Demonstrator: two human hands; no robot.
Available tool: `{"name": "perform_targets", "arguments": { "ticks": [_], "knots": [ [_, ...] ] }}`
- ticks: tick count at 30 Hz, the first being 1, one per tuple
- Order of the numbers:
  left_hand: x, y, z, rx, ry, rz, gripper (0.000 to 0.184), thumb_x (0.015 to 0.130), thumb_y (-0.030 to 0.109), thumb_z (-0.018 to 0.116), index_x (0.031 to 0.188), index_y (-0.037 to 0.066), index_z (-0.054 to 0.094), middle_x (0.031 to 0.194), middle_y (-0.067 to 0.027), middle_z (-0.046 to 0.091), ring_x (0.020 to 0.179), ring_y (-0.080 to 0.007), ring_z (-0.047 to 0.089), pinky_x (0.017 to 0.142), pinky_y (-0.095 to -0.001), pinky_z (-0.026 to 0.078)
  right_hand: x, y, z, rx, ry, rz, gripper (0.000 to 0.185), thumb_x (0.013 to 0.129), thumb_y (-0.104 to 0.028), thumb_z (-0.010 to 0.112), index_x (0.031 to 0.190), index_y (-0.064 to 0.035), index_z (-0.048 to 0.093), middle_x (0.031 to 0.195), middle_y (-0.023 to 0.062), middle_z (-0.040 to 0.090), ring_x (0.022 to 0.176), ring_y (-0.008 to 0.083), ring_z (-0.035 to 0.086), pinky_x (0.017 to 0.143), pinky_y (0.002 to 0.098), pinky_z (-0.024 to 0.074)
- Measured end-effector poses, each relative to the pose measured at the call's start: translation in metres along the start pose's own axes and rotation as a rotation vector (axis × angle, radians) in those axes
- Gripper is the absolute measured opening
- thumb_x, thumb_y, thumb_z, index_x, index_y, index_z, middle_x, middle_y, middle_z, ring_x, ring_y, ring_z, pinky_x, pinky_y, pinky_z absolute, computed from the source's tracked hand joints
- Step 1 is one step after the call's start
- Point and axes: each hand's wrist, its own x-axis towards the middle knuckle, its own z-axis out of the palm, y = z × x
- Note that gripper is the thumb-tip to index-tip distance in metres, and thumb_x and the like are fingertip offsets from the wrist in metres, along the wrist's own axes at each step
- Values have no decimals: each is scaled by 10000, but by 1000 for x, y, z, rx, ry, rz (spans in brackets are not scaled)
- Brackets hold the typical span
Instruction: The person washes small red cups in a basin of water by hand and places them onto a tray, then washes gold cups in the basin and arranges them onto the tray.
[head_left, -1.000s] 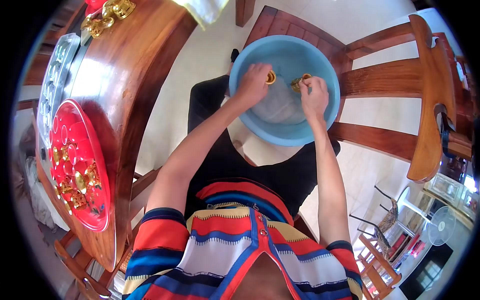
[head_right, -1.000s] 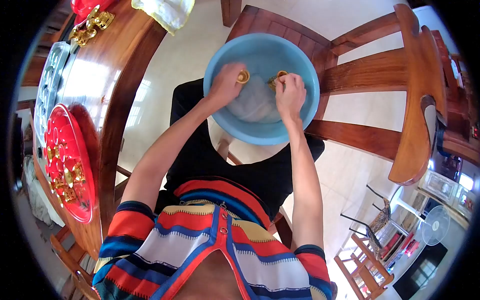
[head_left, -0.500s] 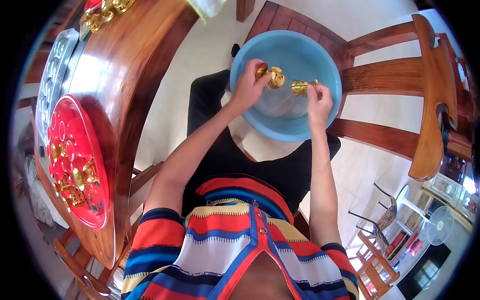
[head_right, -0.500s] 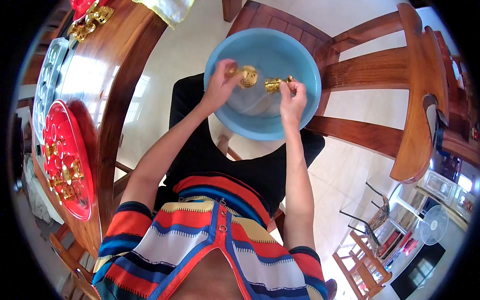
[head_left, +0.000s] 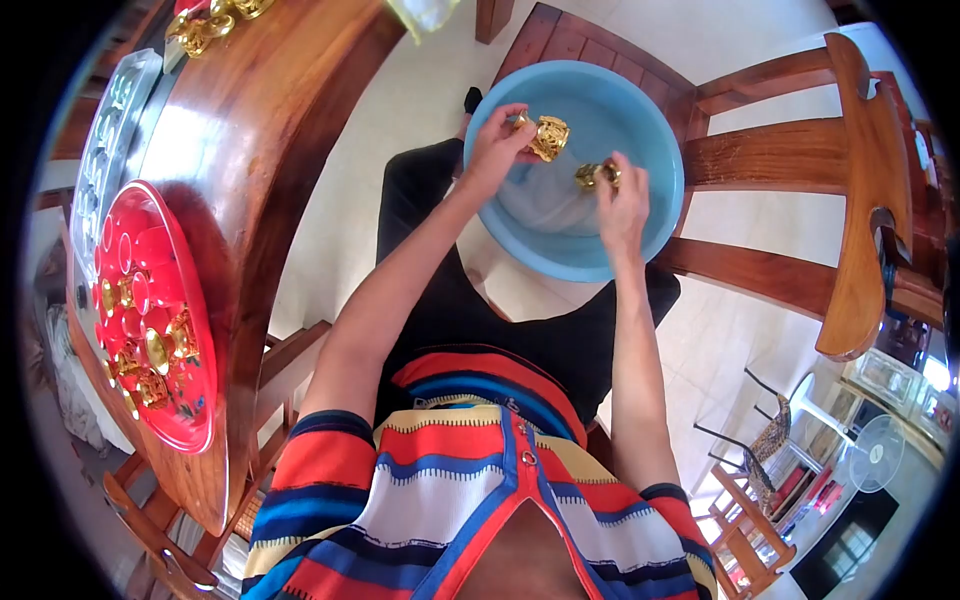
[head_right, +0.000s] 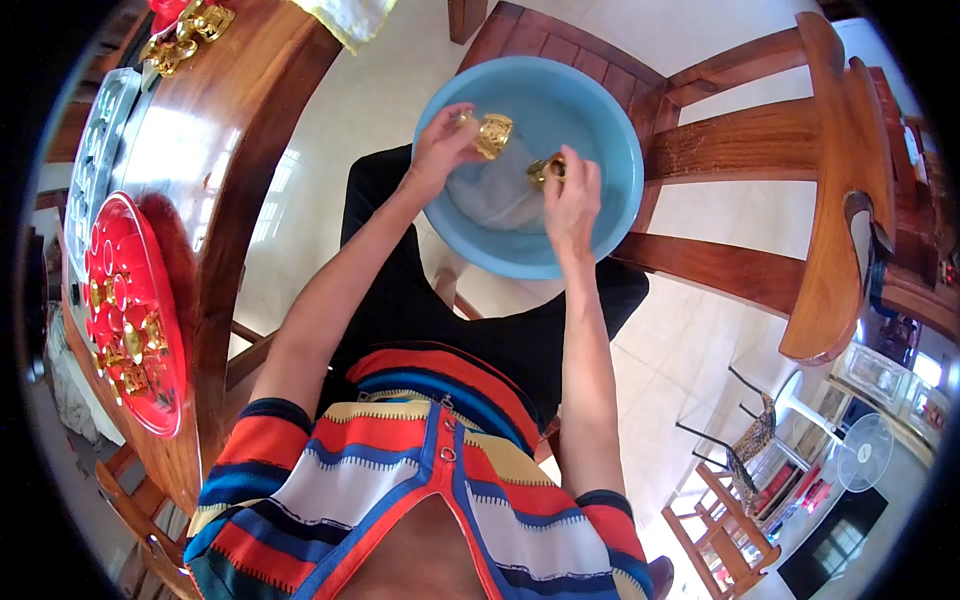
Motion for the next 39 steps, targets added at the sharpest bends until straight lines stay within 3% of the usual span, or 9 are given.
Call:
{"name": "perform_targets", "arguments": {
  "ticks": [5,12,13,15,19,23,27,33,39],
  "knots": [
    [-2,7,2,36,24,38,362,894,106,563,1238,48,469,1009,-96,568,882,-194,615,690,-323,573,10,-34,-12,130,124,69,396,811,-106,671,1184,-44,552,1031,126,594,852,214,593,718,295,489],
    [5,3,-4,-136,49,-99,345,908,121,540,1249,99,494,1049,-82,551,897,-186,612,722,-331,557,29,-34,-34,1289,-38,580,334,873,-131,609,1169,-2,524,1011,84,600,831,151,598,744,298,505],
    [5,5,-4,-132,35,-118,348,915,126,527,1260,103,489,1060,-80,547,907,-188,610,739,-342,548,23,-27,-28,1285,-32,580,334,873,-131,609,1169,-2,524,1011,84,600,831,151,598,744,298,505],
    [3,3,-2,-123,8,-144,351,922,131,515,1271,106,484,1070,-79,543,918,-190,607,755,-352,540,6,-13,-11,-186,11,-126,332,884,-144,602,1167,9,520,1030,102,599,849,163,596,744,296,506],
    [-1,-1,-8,-137,-20,-146,359,929,135,502,1285,106,473,1082,-74,539,945,-192,599,779,-358,528,6,-18,-15,607,31,468,347,884,-157,611,1175,7,517,1018,100,585,875,177,588,788,319,498],
    [2,10,-2,-147,-3,-178,349,920,132,524,1264,94,484,1076,-70,549,923,-184,596,783,-351,523,8,-5,-24,1165,-7,682,372,905,-187,588,1219,-20,479,1000,69,569,865,157,576,772,321,499],
    [0,8,1,-44,19,-133,362,898,125,567,1248,79,487,1057,-65,564,898,-155,586,786,-324,511,-5,-1,-25,1237,-63,705,393,913,-217,579,1234,-23,461,1020,62,556,864,149,571,768,315,491],
    [-3,13,19,236,-23,238,399,840,71,640,1205,39,482,1027,-53,579,884,-116,568,776,-270,489,-37,-18,-20,601,65,383,391,899,-191,599,1223,-3,488,1122,78,534,946,163,568,835,279,459],
    [-21,60,74,317,-16,523,368,827,44,645,1164,31,498,1062,-50,575,935,-149,573,799,-290,475,-48,-17,-16,460,148,320,383,892,-149,600,1223,6,487,1124,110,538,980,169,545,858,275,443]
  ]
}}
